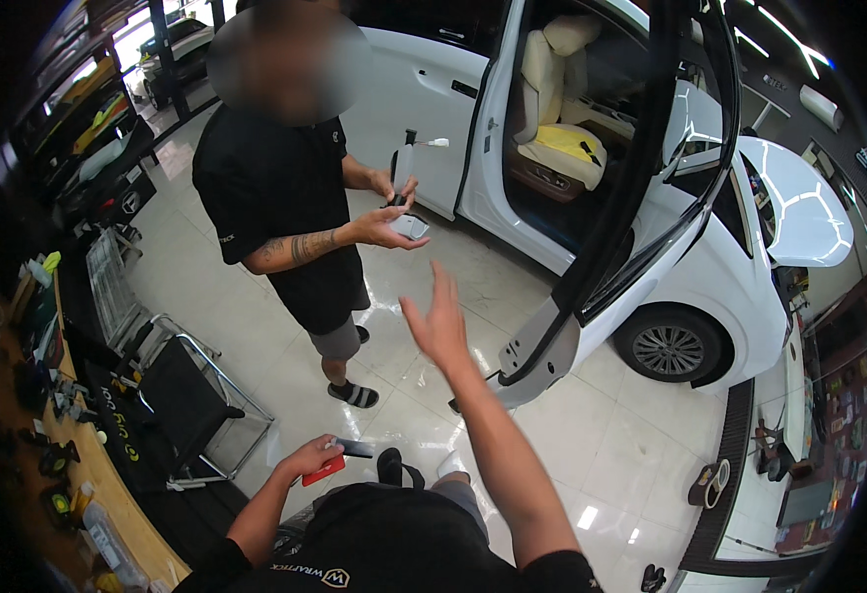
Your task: The person handles a white car door handle and a black plastic clip, repeatedly assembling and disassembling them by hand. The person tests the fit of the handle against the car door opening and continues to manipulate the components without completing the installation.
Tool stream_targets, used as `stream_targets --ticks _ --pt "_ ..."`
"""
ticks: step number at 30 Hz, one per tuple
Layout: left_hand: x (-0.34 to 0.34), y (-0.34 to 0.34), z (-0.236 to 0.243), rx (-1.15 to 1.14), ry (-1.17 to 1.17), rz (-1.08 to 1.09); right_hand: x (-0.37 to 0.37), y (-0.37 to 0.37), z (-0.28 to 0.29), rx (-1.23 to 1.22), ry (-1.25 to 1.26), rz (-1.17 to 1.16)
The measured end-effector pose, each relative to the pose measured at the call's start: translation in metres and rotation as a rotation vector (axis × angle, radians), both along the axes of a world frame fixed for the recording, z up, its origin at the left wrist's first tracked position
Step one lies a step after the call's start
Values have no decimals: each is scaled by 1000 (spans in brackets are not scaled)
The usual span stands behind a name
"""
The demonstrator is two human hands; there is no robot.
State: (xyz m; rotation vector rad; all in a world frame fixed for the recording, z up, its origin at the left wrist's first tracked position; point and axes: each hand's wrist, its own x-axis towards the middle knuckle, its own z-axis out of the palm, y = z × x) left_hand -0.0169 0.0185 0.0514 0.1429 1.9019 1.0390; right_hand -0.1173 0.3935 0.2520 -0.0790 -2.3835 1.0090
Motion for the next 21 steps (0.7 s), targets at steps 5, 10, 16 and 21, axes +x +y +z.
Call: stream_targets --ticks 5,10,16,21 --pt "22 -25 12 28 18 150 -134 59 38 111 2 7" --pt "85 -77 -2 -43 62 379 -193 93 60 178 -297 248" --pt "123 -98 17 -52 -39 559 -201 111 54 202 -366 316" --pt "108 -93 17 -16 -102 513 -180 97 66 223 -399 350"
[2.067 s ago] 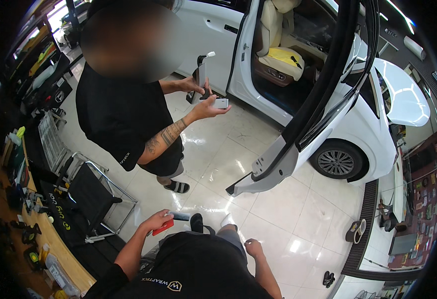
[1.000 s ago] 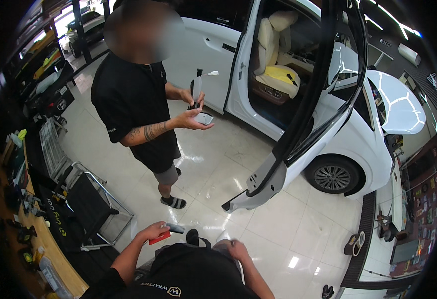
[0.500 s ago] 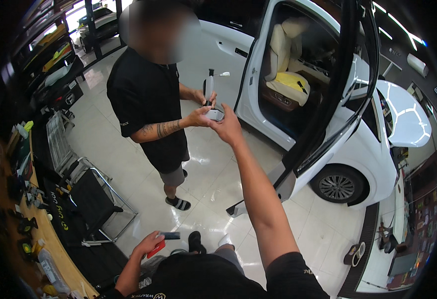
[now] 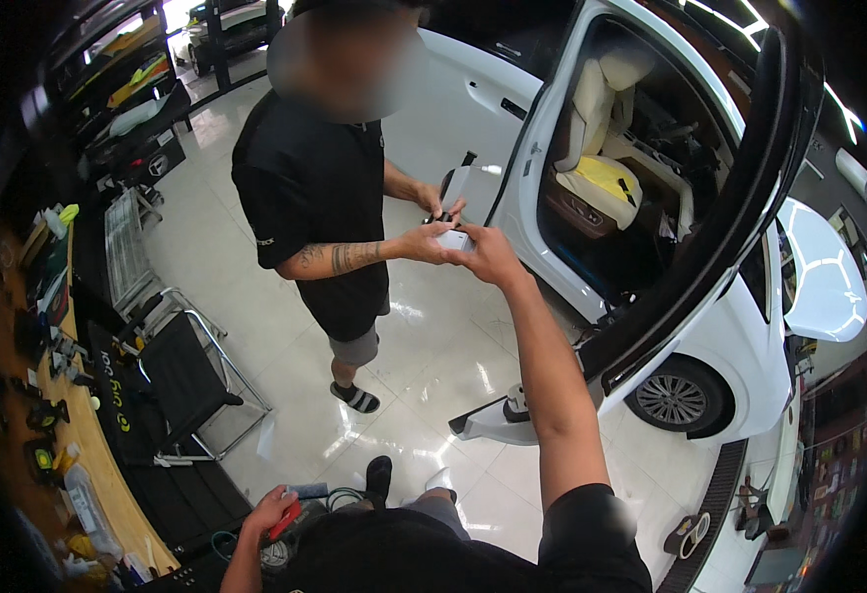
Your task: The person handles a white car door handle and a black plastic clip, repeatedly assembling and disassembling them by hand. The person tests the fit of the handle against the car door opening and continues to manipulate the components without completing the installation.
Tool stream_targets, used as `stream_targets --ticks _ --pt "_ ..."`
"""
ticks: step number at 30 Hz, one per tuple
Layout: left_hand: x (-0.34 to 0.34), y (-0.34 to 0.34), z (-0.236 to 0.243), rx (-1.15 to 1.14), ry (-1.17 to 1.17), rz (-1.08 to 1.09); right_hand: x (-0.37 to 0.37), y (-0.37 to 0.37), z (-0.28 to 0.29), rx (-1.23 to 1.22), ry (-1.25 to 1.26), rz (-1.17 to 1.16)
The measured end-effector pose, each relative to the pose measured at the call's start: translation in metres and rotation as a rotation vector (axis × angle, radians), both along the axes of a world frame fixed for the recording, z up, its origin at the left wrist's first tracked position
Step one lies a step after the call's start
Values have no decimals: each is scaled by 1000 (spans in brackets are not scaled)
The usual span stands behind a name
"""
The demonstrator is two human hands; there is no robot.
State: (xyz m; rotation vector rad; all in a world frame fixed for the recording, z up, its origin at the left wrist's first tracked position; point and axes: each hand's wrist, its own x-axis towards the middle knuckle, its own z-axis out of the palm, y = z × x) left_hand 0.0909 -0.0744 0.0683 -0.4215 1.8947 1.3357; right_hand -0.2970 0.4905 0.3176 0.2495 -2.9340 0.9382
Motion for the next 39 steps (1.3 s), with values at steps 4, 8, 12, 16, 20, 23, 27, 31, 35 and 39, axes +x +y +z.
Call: stream_targets --ticks 4,8,12,16,20,23,27,31,35,39 --pt "-34 11 -23 70 37 -48 15 -1 4 -129 47 34" --pt "-68 37 17 114 20 -84 38 4 1 -218 118 -37" --pt "-74 43 20 122 33 -91 68 -16 13 -186 203 -101" --pt "-74 46 6 171 45 -99 86 -3 2 -172 339 -145" --pt "-70 49 8 134 50 -143 123 -2 7 -139 460 -207" --pt "-67 55 18 162 139 -92 167 -11 20 -124 588 -238" --pt "-72 65 31 211 128 -120 229 -25 37 -175 708 -145" --pt "-92 88 50 260 221 -234 268 -39 42 -247 686 -13" --pt "-108 106 74 461 170 -198 285 -55 41 -299 684 35" --pt "-101 115 118 627 84 -13 304 -78 22 -354 612 27"
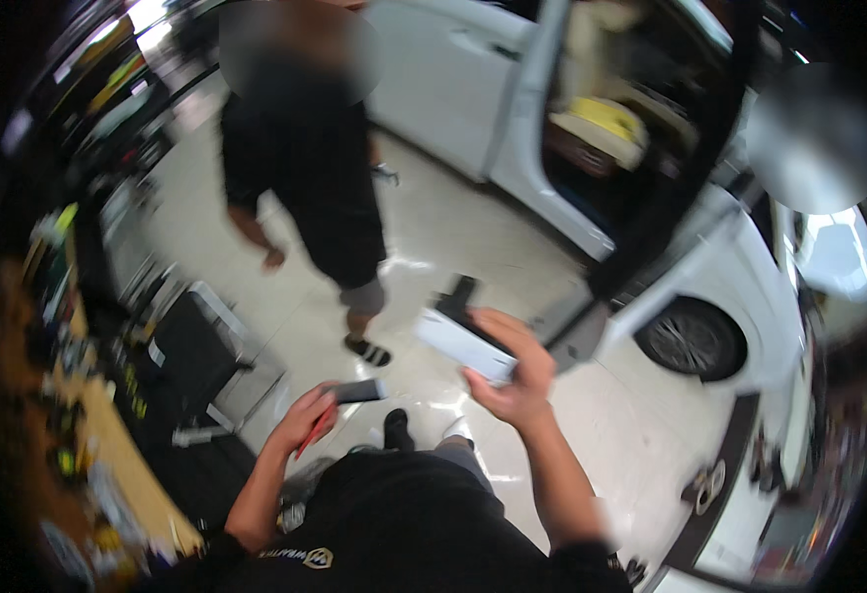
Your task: The person handles a white car door handle and a black plastic clip, repeatedly assembling and disassembling them by hand. The person tests the fit of the handle against the car door opening and continues to manipulate the components without completing the installation.
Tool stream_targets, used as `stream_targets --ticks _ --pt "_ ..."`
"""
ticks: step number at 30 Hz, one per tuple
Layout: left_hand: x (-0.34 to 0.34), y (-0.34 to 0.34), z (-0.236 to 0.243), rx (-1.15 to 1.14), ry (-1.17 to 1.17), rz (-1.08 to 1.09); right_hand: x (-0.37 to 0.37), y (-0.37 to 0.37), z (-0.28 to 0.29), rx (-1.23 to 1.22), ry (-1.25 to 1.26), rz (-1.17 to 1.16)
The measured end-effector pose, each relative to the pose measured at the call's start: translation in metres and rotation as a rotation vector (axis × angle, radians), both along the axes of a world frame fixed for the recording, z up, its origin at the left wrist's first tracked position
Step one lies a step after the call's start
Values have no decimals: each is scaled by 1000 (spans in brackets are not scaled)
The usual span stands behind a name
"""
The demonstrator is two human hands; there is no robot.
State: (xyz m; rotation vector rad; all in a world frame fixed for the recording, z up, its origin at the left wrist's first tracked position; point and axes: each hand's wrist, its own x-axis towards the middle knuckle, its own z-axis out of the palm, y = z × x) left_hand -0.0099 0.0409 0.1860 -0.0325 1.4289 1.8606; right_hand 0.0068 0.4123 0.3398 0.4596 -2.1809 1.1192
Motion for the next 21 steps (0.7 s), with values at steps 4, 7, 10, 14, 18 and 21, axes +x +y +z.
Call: stream_targets --ticks 4,7,10,14,18,21 --pt "14 -31 -42 16 74 121 43 -26 -72 -297 -89 -116" --pt "60 -56 -43 114 -14 432 67 -50 -100 -601 -318 66" --pt "150 -62 -33 7 -100 812 98 -55 -97 -602 -513 238" --pt "222 -110 -48 -336 -50 1256 78 -80 -119 -523 -679 497" --pt "255 -194 -66 -512 14 1589 43 -117 -129 -328 -782 704" --pt "259 -266 -52 -748 76 1642 28 -162 -118 -277 -771 803"
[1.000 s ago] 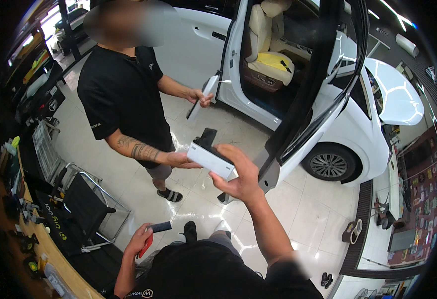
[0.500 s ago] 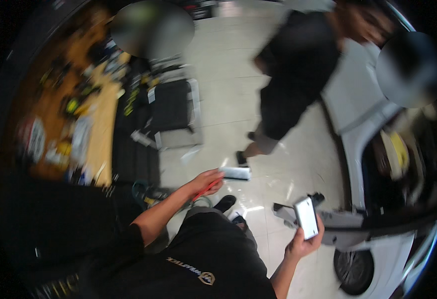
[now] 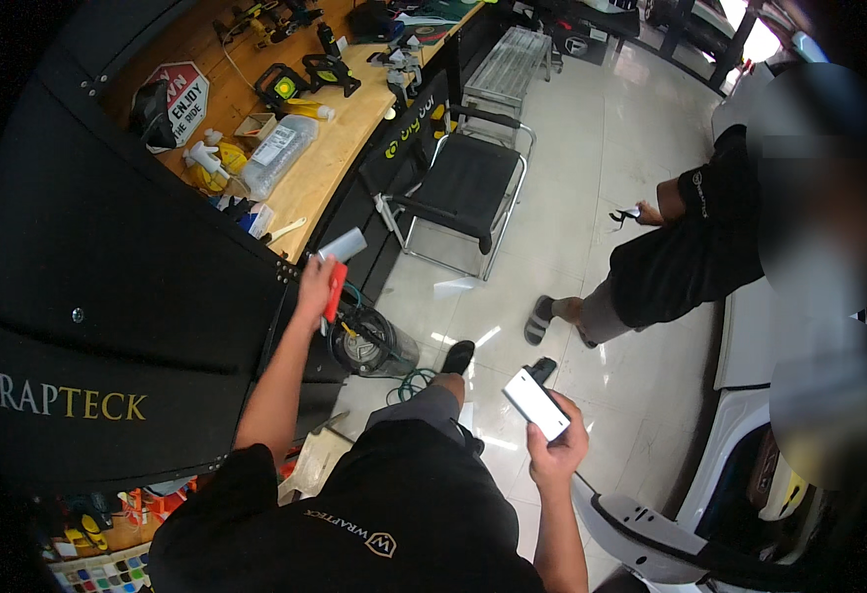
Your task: The person handles a white car door handle and a black plastic clip, repeatedly assembling and disassembling them by hand. The person tests the fit of the handle against the car door opening and continues to manipulate the components without completing the installation.
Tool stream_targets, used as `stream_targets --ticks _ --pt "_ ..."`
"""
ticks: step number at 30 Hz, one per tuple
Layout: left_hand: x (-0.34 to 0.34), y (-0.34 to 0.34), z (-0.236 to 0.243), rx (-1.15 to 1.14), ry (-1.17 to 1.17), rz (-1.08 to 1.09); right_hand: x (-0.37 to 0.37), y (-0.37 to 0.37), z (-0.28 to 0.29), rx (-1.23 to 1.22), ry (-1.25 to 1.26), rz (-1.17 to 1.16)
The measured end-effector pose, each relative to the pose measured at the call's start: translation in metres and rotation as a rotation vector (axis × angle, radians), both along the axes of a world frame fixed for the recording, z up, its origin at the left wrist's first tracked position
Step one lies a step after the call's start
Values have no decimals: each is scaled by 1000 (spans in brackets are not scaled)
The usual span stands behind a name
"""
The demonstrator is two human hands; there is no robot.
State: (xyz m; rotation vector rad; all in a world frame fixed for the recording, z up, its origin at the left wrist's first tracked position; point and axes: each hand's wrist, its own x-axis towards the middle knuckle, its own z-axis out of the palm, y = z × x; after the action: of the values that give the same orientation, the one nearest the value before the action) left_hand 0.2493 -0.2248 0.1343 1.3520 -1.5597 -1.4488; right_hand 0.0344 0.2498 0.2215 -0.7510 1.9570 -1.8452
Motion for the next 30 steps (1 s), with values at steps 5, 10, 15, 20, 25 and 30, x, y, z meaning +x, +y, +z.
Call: stream_targets --ticks 5,10,15,20,25,30 --pt "14 -176 -48 -340 -270 36 -15 -95 20 4 123 179" --pt "5 -328 -93 -445 -343 45 -41 -175 0 88 -41 136" --pt "-25 -403 -104 -397 -441 80 -69 -250 -11 205 -190 66" --pt "-25 -430 -92 -371 -770 94 -97 -318 -3 260 -122 96" --pt "-50 -428 -84 -641 -953 88 -112 -350 4 210 -216 71" --pt "-87 -368 -53 -672 -521 283 -136 -369 44 137 10 145"
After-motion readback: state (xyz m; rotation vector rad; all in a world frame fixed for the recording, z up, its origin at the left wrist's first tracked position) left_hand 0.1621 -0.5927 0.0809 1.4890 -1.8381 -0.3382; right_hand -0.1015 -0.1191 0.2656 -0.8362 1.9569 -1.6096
